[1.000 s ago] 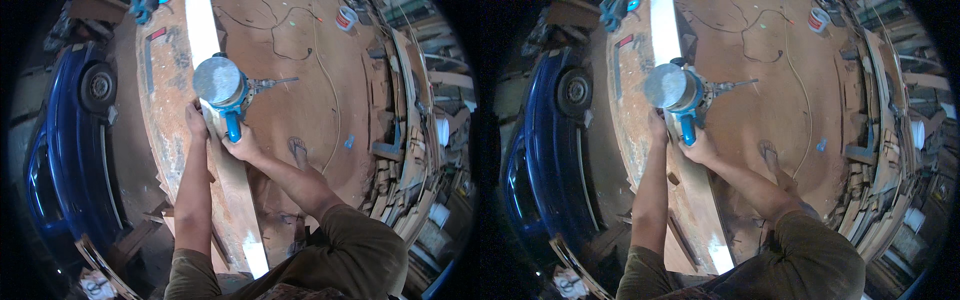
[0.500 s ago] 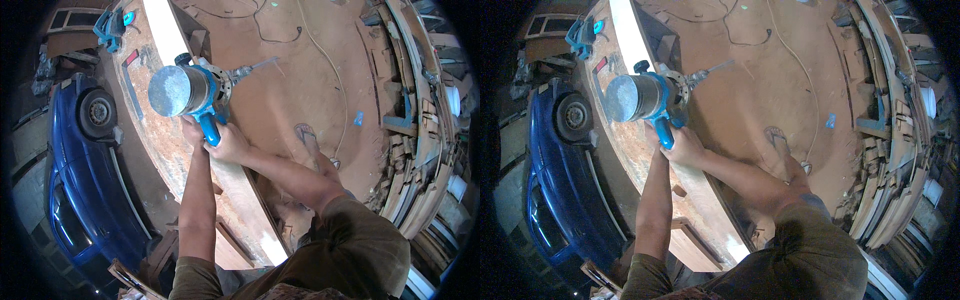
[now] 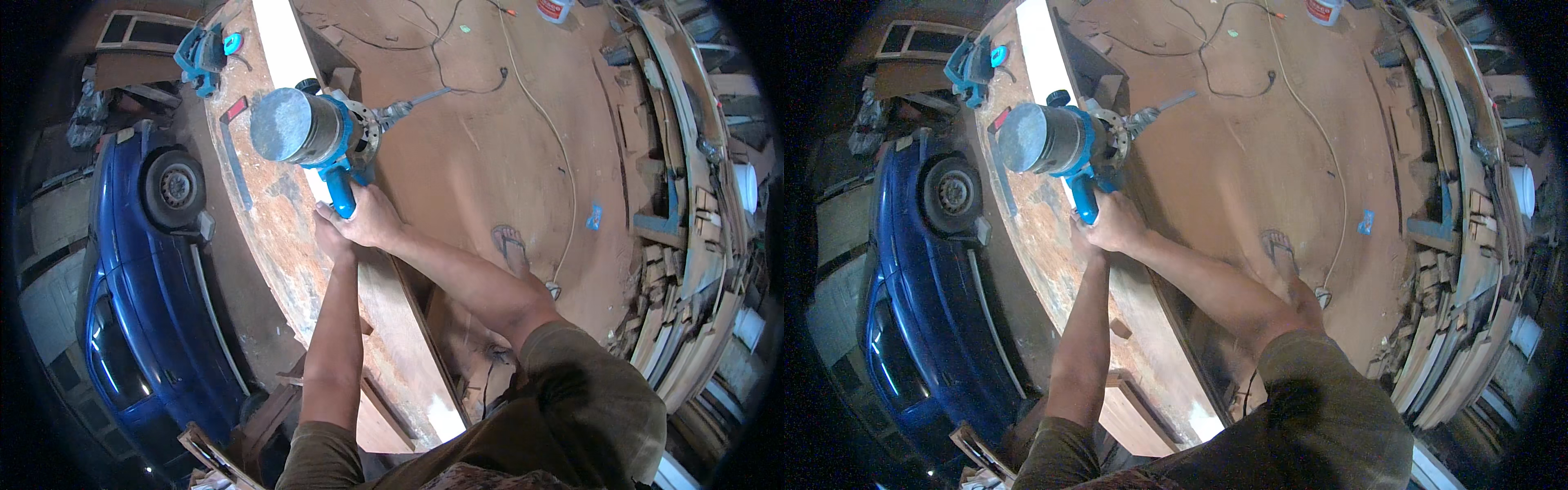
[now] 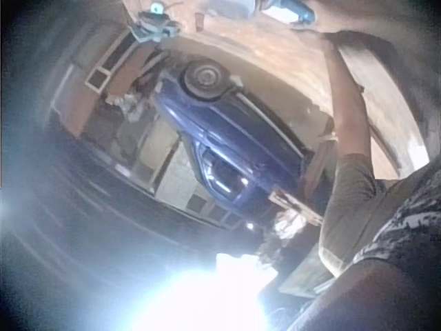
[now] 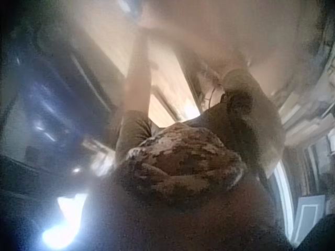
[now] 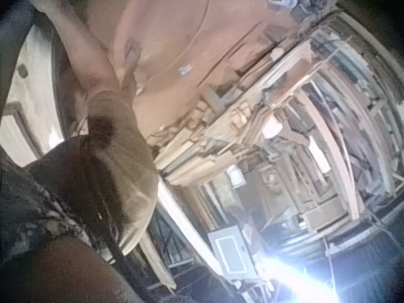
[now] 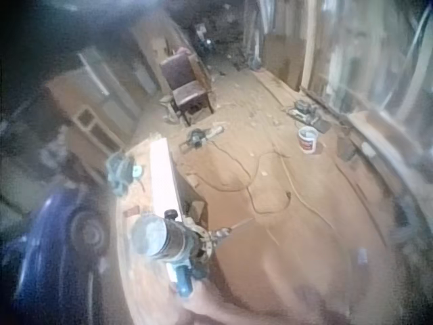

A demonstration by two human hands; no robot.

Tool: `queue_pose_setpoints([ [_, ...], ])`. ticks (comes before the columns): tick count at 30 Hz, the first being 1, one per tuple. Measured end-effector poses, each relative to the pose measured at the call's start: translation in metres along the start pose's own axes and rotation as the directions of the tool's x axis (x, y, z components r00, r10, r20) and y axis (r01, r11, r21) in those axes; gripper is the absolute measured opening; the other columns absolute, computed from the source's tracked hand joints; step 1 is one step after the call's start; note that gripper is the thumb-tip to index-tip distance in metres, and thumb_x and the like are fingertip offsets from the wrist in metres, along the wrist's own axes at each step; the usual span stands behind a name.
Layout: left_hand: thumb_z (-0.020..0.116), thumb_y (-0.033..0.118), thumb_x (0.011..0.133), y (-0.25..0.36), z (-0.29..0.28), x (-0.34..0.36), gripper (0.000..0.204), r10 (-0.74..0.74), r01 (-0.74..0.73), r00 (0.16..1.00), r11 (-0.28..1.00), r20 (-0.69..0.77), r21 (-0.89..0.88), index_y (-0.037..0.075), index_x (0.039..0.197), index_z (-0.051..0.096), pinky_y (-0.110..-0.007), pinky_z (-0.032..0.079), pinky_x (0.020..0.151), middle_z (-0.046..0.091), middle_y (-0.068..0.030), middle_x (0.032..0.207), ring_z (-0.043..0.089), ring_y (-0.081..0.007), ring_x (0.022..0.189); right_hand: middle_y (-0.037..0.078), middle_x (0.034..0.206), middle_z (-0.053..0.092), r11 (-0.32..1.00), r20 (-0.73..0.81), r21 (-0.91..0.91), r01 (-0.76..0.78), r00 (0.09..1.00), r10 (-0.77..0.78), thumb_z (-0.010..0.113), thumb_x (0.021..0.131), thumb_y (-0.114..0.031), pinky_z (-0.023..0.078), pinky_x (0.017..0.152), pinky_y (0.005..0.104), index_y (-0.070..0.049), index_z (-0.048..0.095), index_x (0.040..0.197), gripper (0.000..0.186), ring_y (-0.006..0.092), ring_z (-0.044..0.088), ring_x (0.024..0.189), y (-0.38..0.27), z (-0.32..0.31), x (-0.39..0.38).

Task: The person uses a handheld electric router to shape the edges of several long wooden planks. They move the tool along the length of each plank, then flip the wood over to process the opposite side. The person handles the planks one at a time, placing them on a workbench and moving them aside after routing.

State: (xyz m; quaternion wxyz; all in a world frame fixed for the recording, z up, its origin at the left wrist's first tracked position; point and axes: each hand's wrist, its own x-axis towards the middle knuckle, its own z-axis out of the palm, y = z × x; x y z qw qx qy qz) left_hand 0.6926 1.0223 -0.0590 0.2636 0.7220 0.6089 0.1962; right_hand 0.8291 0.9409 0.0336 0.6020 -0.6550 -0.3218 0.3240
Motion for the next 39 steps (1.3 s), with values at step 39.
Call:
queue_pose_setpoints([
  [39, 0.054, 0.052, 0.098, 0.061, 0.044, 0.171, 0.053, -0.204, 0.205, 0.979, 0.977, -0.020, 0.057, 0.003, 0.111, 0.067, -0.049, 0.052, 0.086, 0.074, -0.0224, 0.103, 0.070, -0.0414, 0.098, 0.026, 0.075, 0.068, 1.000, 0.029, -0.024, -0.015, 0.999, 0.016, 0.079, 0.081, -0.032, 0.056, 0.071, 0.0514, 0.001, 0.064, 0.102, 0.042, 0.0470, 0.068, 0.074, -0.005, -0.003, 0.181],
])
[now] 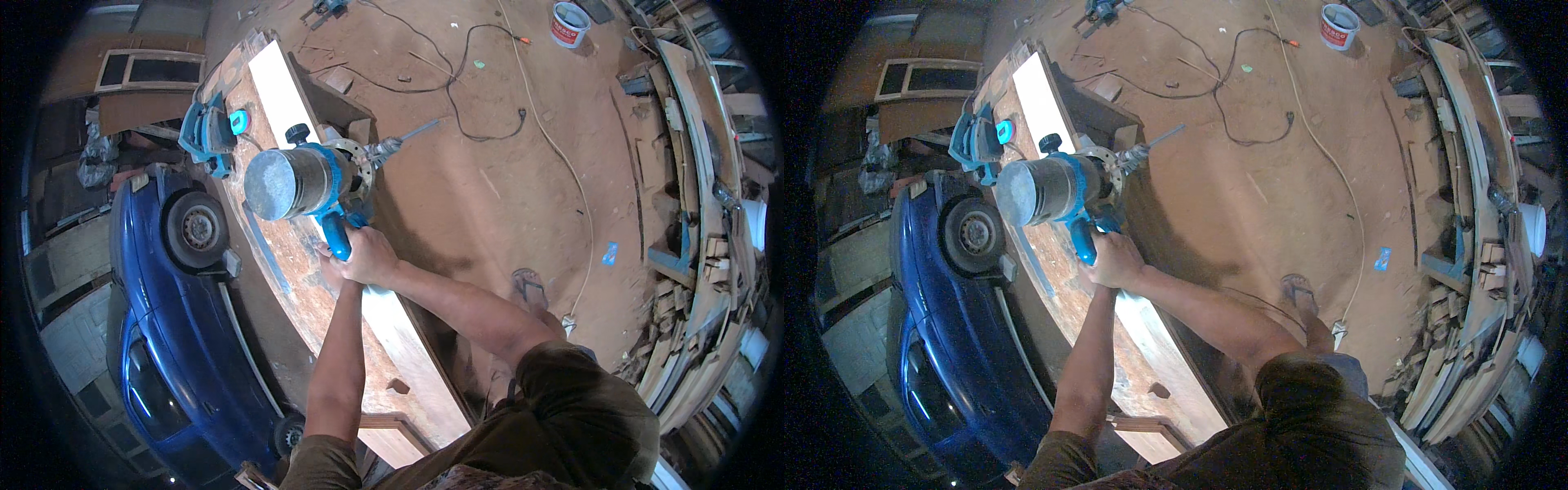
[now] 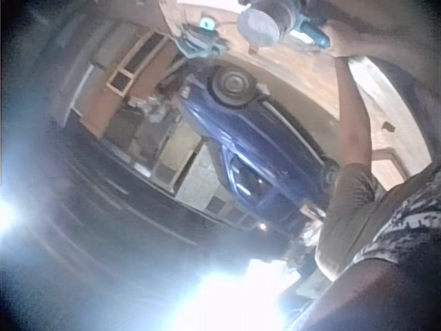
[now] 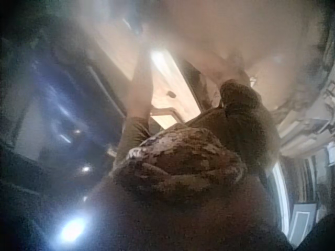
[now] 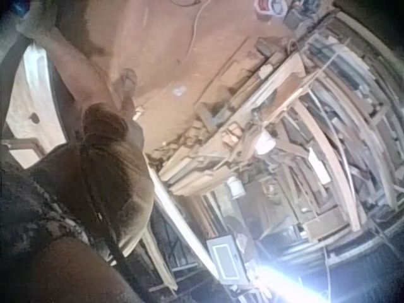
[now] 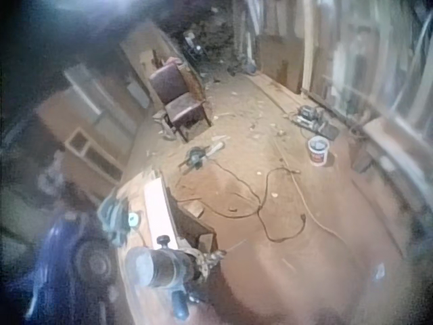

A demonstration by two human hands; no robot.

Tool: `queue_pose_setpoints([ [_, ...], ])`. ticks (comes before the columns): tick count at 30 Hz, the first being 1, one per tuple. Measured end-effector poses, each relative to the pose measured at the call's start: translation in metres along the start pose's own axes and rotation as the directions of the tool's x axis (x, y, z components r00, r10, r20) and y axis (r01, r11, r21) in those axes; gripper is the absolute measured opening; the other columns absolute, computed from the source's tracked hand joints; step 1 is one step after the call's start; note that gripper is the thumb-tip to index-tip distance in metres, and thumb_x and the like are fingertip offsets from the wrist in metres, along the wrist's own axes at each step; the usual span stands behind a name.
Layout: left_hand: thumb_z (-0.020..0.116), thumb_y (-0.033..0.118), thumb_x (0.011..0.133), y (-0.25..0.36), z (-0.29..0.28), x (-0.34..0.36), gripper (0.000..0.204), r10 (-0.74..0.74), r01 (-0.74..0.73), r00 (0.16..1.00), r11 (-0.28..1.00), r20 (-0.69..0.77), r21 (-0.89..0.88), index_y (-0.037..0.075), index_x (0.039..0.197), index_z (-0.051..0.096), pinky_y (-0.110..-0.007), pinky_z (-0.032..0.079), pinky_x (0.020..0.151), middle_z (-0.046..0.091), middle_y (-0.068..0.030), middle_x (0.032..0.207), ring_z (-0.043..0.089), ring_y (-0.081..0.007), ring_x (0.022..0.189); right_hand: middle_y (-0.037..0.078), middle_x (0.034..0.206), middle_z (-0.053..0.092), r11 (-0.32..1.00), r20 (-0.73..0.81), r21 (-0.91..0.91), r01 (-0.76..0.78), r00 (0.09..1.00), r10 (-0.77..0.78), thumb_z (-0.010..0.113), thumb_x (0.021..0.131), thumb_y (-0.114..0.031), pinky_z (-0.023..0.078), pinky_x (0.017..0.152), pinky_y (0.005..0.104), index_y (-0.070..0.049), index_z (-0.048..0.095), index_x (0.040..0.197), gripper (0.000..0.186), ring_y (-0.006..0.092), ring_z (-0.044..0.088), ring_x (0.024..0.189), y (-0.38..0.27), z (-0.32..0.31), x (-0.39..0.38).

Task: The person uses a handheld electric router to shape the edges of several long wooden planks. They move the tool along the length of each plank, then flip the wood over to process the opposite side. The person handles the planks one at a time, placing them on a workbench and moving them aside after routing.

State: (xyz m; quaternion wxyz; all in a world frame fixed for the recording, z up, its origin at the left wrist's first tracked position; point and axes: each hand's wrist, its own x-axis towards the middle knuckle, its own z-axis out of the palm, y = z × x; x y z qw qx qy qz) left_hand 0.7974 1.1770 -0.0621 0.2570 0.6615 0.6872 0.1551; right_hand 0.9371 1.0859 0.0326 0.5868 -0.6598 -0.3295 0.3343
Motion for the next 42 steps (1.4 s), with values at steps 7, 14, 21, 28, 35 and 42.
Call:
queue_pose_setpoints([
  [7, 0.056, 0.053, 0.096, -0.005, 0.003, -0.005, 0.053, -0.005, 0.006, 0.999, 1.000, -0.042, 0.013, 0.004, 0.112, 0.068, -0.048, 0.053, 0.086, 0.074, -0.0218, 0.104, 0.070, -0.0402, 0.099, 0.027, 0.077, 0.068, 1.000, 0.017, -0.010, 0.004, 1.000, -0.004, 0.081, 0.076, -0.030, 0.056, 0.072, 0.0512, 0.002, 0.064, 0.101, 0.044, 0.0464, 0.069, 0.075, 0.003, 0.001, 0.026],
  [14, 0.064, 0.053, 0.090, -0.012, 0.000, -0.007, 0.054, -0.058, 0.065, 0.997, 0.987, -0.053, 0.148, 0.005, 0.115, 0.068, -0.048, 0.053, 0.085, 0.075, -0.0198, 0.108, 0.072, -0.0363, 0.099, 0.028, 0.086, 0.069, 0.999, 0.094, -0.013, -0.044, 0.995, 0.045, 0.079, 0.074, -0.026, 0.056, 0.078, 0.0523, 0.004, 0.060, 0.110, 0.050, 0.0462, 0.069, 0.084, -0.001, -0.006, 0.053],
  [21, 0.041, 0.054, 0.102, -0.013, 0.005, -0.006, 0.064, -0.077, 0.078, 0.993, 0.997, -0.086, 0.013, -0.002, 0.120, 0.065, -0.053, 0.050, 0.088, 0.071, -0.0269, 0.112, 0.068, -0.0451, 0.104, 0.026, 0.078, 0.068, 0.999, -0.019, -0.020, 0.030, 0.999, -0.030, 0.080, 0.073, -0.025, 0.056, 0.074, 0.0515, 0.005, 0.061, 0.101, 0.045, 0.0447, 0.069, 0.077, -0.002, -0.006, 0.068],
  [28, 0.026, 0.050, 0.107, -0.016, 0.002, -0.003, 0.072, -0.145, 0.145, 0.986, 0.989, -0.078, 0.004, -0.009, 0.126, 0.062, -0.054, 0.046, 0.096, 0.064, -0.0344, 0.123, 0.061, -0.0514, 0.113, 0.026, 0.078, 0.068, 1.000, 0.063, 0.000, 0.005, 0.998, -0.005, 0.080, 0.074, -0.024, 0.055, 0.073, 0.0516, 0.005, 0.061, 0.102, 0.044, 0.0439, 0.069, 0.078, -0.001, -0.007, 0.080],
  [35, 0.028, 0.056, 0.106, -0.011, 0.004, -0.006, 0.077, -0.159, 0.147, 0.984, 0.980, -0.082, -0.135, -0.011, 0.129, 0.060, -0.054, 0.046, 0.099, 0.062, -0.0360, 0.125, 0.060, -0.0515, 0.114, 0.026, 0.078, 0.067, 0.999, 0.076, -0.012, 0.033, 0.997, -0.032, 0.080, 0.074, -0.024, 0.055, 0.071, 0.0515, 0.004, 0.061, 0.099, 0.042, 0.0446, 0.069, 0.077, 0.006, -0.003, 0.094],
  [42, 0.027, 0.061, 0.105, -0.009, 0.001, -0.006, 0.082, -0.176, 0.170, 0.980, 0.983, -0.091, -0.062, -0.009, 0.131, 0.060, -0.055, 0.046, 0.100, 0.062, -0.0362, 0.126, 0.060, -0.0507, 0.116, 0.026, 0.079, 0.068, 0.999, 0.050, 0.033, 0.030, 0.998, -0.032, 0.081, 0.073, -0.026, 0.056, 0.075, 0.0514, 0.003, 0.062, 0.098, 0.043, 0.0444, 0.069, 0.079, -0.001, -0.006, 0.106],
])
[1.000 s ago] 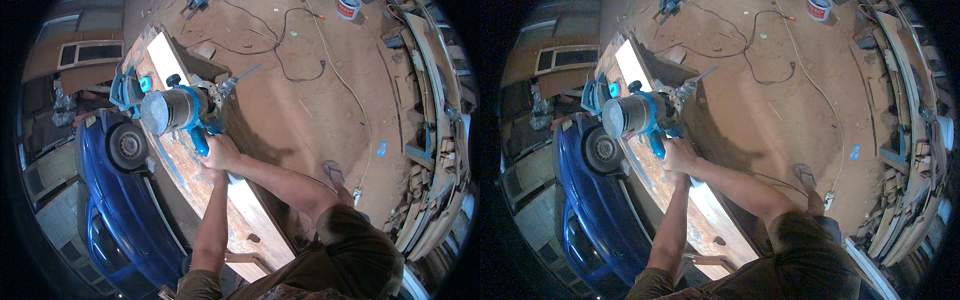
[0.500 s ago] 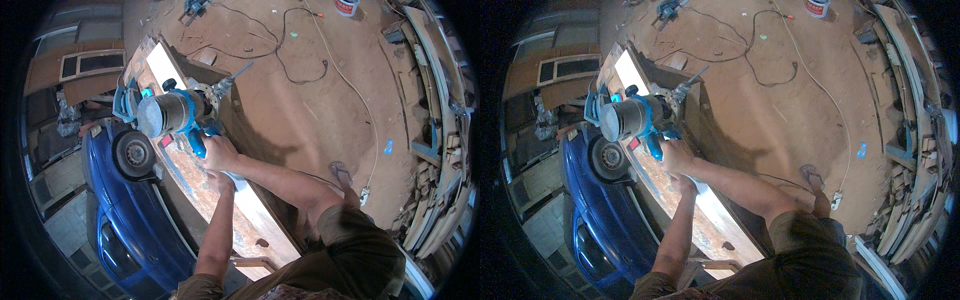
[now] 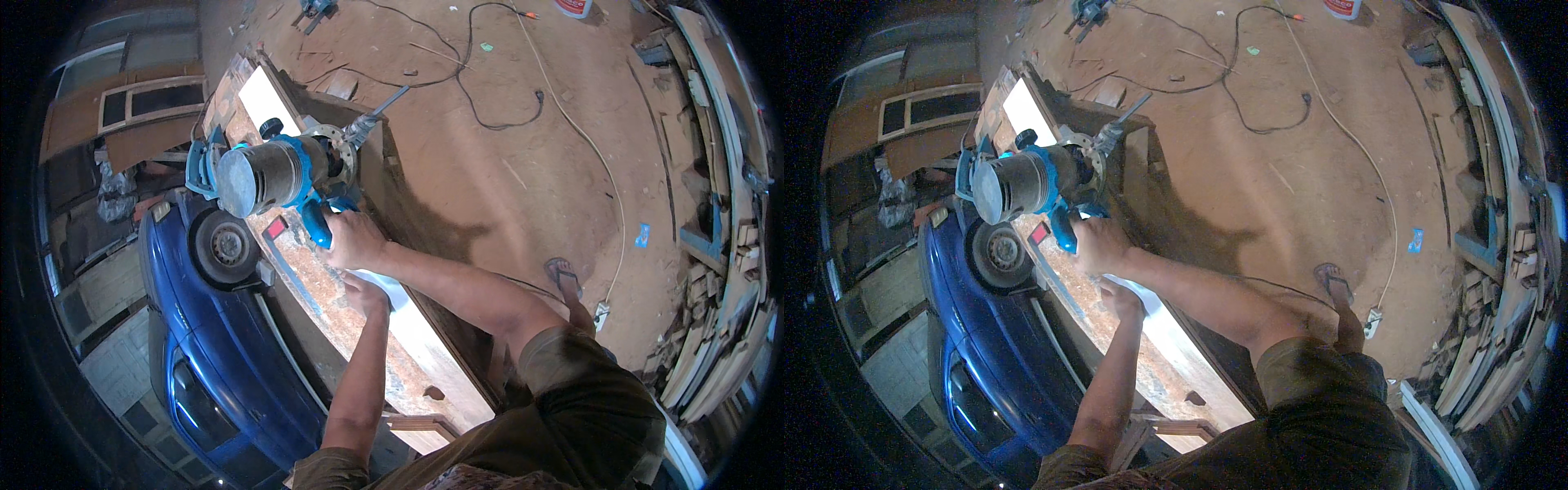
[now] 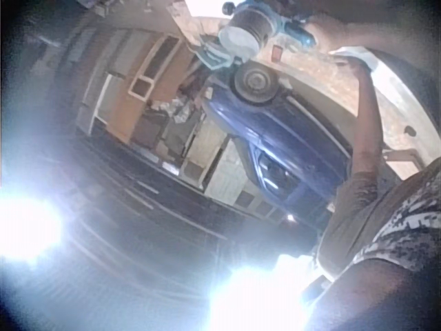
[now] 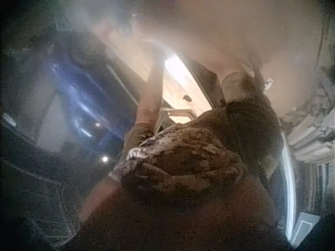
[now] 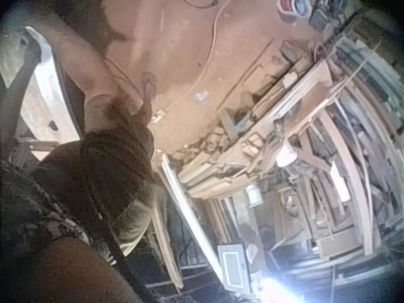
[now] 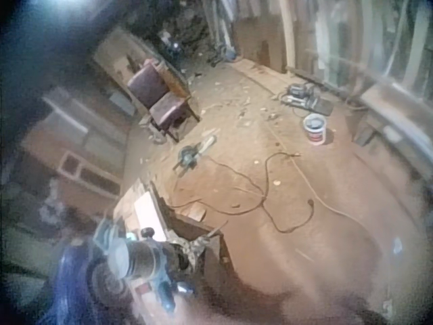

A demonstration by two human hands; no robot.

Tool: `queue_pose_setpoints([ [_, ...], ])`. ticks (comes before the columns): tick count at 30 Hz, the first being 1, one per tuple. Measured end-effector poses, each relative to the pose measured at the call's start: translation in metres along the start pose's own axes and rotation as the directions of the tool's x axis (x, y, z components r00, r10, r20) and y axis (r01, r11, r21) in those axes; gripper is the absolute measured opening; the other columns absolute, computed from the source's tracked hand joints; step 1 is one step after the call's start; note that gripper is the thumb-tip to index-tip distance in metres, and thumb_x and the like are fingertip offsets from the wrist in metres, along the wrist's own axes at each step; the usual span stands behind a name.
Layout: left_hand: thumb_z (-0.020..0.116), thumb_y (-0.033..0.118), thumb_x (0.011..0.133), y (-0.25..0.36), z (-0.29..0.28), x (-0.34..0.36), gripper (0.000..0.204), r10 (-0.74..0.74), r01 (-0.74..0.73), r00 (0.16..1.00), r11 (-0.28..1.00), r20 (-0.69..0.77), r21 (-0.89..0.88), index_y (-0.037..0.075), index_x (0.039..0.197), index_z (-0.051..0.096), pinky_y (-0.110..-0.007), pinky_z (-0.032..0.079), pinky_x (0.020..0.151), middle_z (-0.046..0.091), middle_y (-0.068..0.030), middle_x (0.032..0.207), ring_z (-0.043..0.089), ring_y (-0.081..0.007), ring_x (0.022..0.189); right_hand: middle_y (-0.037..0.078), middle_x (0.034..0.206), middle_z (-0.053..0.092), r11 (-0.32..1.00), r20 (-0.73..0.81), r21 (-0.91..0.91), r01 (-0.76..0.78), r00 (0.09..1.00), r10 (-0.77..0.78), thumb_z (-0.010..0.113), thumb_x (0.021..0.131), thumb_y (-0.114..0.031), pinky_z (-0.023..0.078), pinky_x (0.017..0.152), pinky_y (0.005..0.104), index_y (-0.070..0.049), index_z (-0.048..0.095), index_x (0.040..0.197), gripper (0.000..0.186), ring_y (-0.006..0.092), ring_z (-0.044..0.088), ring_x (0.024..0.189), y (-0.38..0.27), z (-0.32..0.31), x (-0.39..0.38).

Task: The person uses a handheld electric router to shape the edges of several long wooden planks. They move the tool along the length of each plank, then flip the wood over to process the opposite side. The person handles the planks one at a time, placing them on a workbench and moving them aside after routing.

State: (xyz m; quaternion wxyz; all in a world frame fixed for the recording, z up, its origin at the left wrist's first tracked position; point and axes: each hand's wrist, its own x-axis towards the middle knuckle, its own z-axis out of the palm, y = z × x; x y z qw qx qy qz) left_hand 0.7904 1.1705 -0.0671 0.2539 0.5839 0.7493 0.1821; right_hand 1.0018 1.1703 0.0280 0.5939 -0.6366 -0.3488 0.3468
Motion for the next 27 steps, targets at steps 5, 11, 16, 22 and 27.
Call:
queue_pose_setpoints([
  [5, 0.027, 0.058, 0.105, 0.044, -0.006, -0.024, 0.079, -0.015, 0.013, 1.000, 0.991, 0.014, 0.135, -0.009, 0.131, 0.060, -0.056, 0.046, 0.100, 0.061, -0.0366, 0.127, 0.060, -0.0510, 0.116, 0.026, 0.080, 0.068, 1.000, -0.027, -0.022, -0.006, 1.000, 0.005, 0.080, 0.074, -0.027, 0.056, 0.077, 0.0522, 0.003, 0.062, 0.099, 0.043, 0.0447, 0.069, 0.081, -0.002, -0.004, 0.013],
  [11, 0.029, 0.054, 0.106, 0.030, -0.007, -0.013, 0.075, -0.105, 0.098, 0.994, 0.980, 0.032, 0.175, -0.010, 0.133, 0.059, -0.056, 0.047, 0.099, 0.060, -0.0364, 0.128, 0.060, -0.0499, 0.117, 0.026, 0.082, 0.069, 0.996, -0.043, -0.088, -0.023, 0.999, 0.019, 0.079, 0.076, -0.027, 0.056, 0.079, 0.0528, 0.001, 0.063, 0.100, 0.040, 0.0454, 0.069, 0.083, -0.001, 0.002, 0.041],
  [16, 0.034, 0.060, 0.106, 0.009, -0.001, -0.008, 0.082, -0.034, 0.038, 0.999, 0.991, -0.038, 0.132, -0.016, 0.124, 0.060, -0.054, 0.053, 0.091, 0.064, -0.0383, 0.117, 0.065, -0.0494, 0.106, 0.027, 0.084, 0.070, 0.999, -0.054, -0.038, 0.006, 0.998, -0.008, 0.076, 0.078, -0.028, 0.057, 0.080, 0.0536, 0.001, 0.064, 0.097, 0.037, 0.0455, 0.070, 0.083, -0.004, -0.003, 0.069],
  [22, 0.030, 0.050, 0.109, 0.025, -0.004, -0.016, 0.074, 0.050, -0.051, 0.999, 0.987, 0.005, 0.151, -0.015, 0.129, 0.057, -0.053, 0.050, 0.096, 0.063, -0.0380, 0.121, 0.063, -0.0500, 0.112, 0.027, 0.086, 0.070, 0.995, -0.050, -0.081, -0.049, 0.998, 0.045, 0.074, 0.078, -0.021, 0.057, 0.081, 0.0505, 0.000, 0.063, 0.096, 0.030, 0.0452, 0.069, 0.090, -0.009, -0.007, 0.096],
  [27, 0.026, 0.046, 0.110, 0.053, -0.012, -0.026, 0.071, 0.024, -0.033, 0.999, 0.978, 0.046, 0.208, -0.015, 0.133, 0.055, -0.053, 0.048, 0.100, 0.060, -0.0381, 0.126, 0.060, -0.0501, 0.118, 0.028, 0.088, 0.070, 0.995, -0.066, -0.068, -0.070, 0.996, 0.066, 0.074, 0.080, -0.022, 0.057, 0.082, 0.0499, 0.002, 0.064, 0.094, 0.030, 0.0452, 0.069, 0.092, -0.017, -0.014, 0.121],
])
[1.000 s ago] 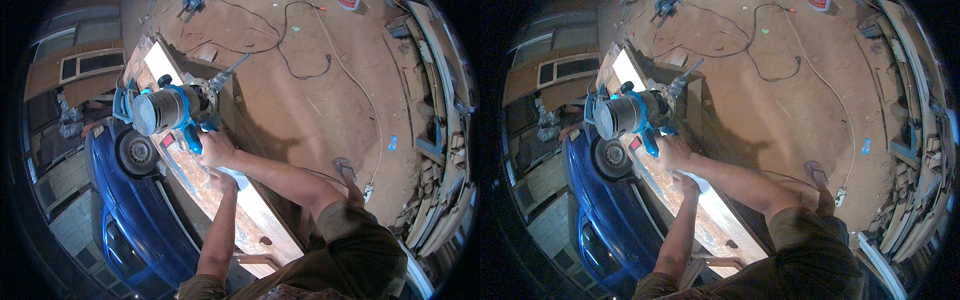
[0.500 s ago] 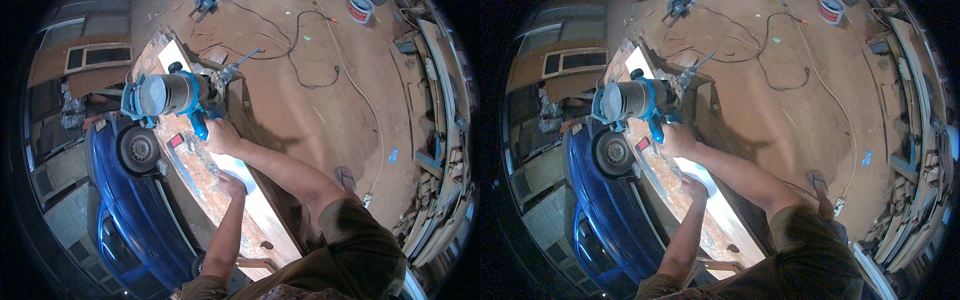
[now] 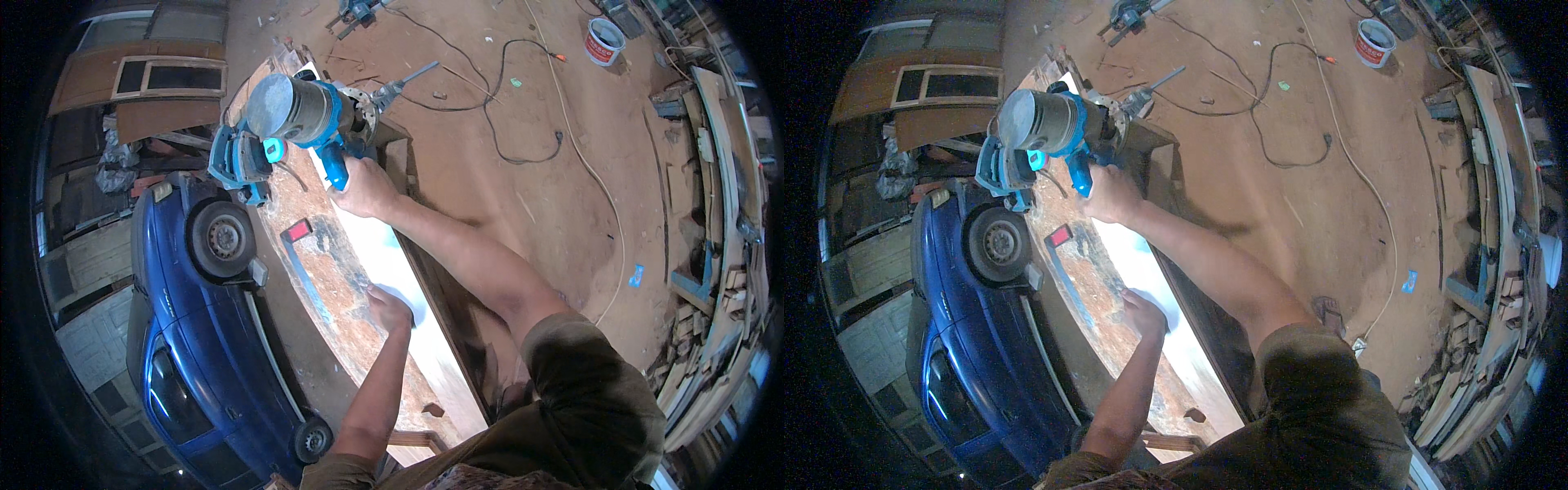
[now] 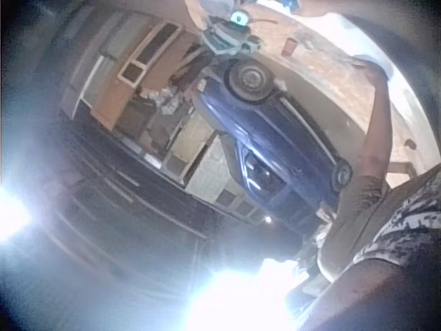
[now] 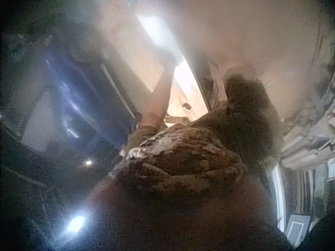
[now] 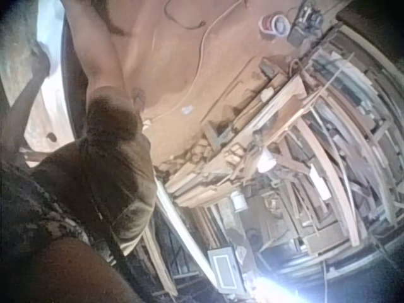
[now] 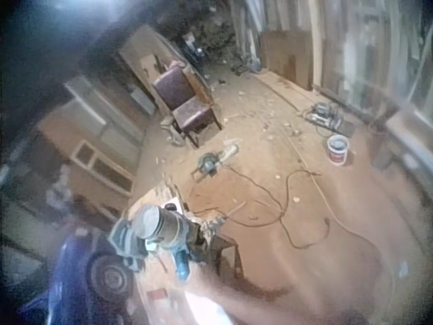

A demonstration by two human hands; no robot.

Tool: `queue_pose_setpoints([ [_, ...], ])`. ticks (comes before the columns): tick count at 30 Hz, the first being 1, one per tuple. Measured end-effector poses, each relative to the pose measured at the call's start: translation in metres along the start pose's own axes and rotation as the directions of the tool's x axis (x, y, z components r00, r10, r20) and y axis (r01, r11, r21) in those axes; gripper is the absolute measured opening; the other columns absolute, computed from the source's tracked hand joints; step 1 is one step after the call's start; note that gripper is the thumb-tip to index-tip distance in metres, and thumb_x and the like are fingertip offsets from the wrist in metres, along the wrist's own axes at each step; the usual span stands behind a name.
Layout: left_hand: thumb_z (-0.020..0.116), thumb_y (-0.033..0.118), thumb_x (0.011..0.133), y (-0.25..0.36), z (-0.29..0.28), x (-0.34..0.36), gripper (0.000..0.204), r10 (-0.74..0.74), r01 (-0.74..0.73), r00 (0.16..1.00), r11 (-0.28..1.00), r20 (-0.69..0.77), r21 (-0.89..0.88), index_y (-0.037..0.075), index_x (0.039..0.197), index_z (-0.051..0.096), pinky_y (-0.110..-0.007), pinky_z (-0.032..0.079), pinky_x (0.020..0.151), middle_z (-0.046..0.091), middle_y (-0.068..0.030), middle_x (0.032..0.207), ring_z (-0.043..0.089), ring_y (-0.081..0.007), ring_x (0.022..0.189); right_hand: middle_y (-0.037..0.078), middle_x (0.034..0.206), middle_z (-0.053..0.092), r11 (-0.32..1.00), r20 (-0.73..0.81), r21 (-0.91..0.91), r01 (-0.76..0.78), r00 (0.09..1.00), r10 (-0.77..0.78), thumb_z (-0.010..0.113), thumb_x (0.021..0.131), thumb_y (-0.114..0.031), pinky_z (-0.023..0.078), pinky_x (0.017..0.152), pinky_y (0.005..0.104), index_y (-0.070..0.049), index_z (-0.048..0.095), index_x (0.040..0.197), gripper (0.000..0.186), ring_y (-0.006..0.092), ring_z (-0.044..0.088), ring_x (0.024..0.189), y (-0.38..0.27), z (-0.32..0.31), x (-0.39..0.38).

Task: The person uses a handheld electric router to shape the edges of several long wooden planks. They move the tool along the length of each plank, then flip the wood over to process the opposite side. The person handles the planks one at a time, placing them on a workbench and moving them aside after routing.

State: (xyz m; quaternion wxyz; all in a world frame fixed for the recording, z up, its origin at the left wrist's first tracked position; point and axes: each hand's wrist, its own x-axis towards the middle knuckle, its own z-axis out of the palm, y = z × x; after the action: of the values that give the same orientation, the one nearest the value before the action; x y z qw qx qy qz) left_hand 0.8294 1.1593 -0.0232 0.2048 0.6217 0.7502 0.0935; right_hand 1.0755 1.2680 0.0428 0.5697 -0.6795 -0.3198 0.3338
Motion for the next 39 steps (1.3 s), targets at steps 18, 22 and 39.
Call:
queue_pose_setpoints([
  [18, 0.022, 0.052, 0.107, -0.006, 0.003, 0.002, 0.071, 0.010, -0.009, 0.999, 0.999, -0.033, 0.039, -0.006, 0.123, 0.061, -0.059, 0.048, 0.088, 0.066, -0.0354, 0.110, 0.064, -0.0534, 0.102, 0.027, 0.100, 0.071, 0.998, -0.006, -0.052, -0.031, 1.000, 0.031, 0.074, 0.081, -0.031, 0.055, 0.091, 0.0495, 0.000, 0.065, 0.103, 0.039, 0.0426, 0.069, 0.102, -0.007, 0.002, 0.069],
  [22, 0.021, 0.051, 0.107, 0.002, -0.003, 0.000, 0.072, 0.037, -0.036, 0.999, 0.998, -0.023, 0.046, -0.006, 0.122, 0.062, -0.060, 0.048, 0.089, 0.066, -0.0359, 0.110, 0.063, -0.0543, 0.101, 0.029, 0.101, 0.071, 0.996, -0.046, -0.091, -0.013, 0.999, 0.008, 0.075, 0.081, -0.033, 0.055, 0.090, 0.0495, 0.002, 0.065, 0.102, 0.042, 0.0434, 0.069, 0.101, -0.002, 0.006, 0.084],
  [39, 0.022, 0.049, 0.107, 0.011, -0.012, -0.003, 0.066, 0.032, -0.032, 0.999, 0.999, 0.030, 0.001, -0.004, 0.122, 0.059, -0.061, 0.046, 0.088, 0.065, -0.0368, 0.108, 0.062, -0.0554, 0.100, 0.023, 0.099, 0.069, 0.996, -0.054, -0.082, 0.036, 0.998, -0.041, 0.074, 0.081, -0.030, 0.053, 0.089, 0.0469, 0.001, 0.063, 0.104, 0.040, 0.0382, 0.068, 0.099, 0.003, 0.012, 0.128],
])
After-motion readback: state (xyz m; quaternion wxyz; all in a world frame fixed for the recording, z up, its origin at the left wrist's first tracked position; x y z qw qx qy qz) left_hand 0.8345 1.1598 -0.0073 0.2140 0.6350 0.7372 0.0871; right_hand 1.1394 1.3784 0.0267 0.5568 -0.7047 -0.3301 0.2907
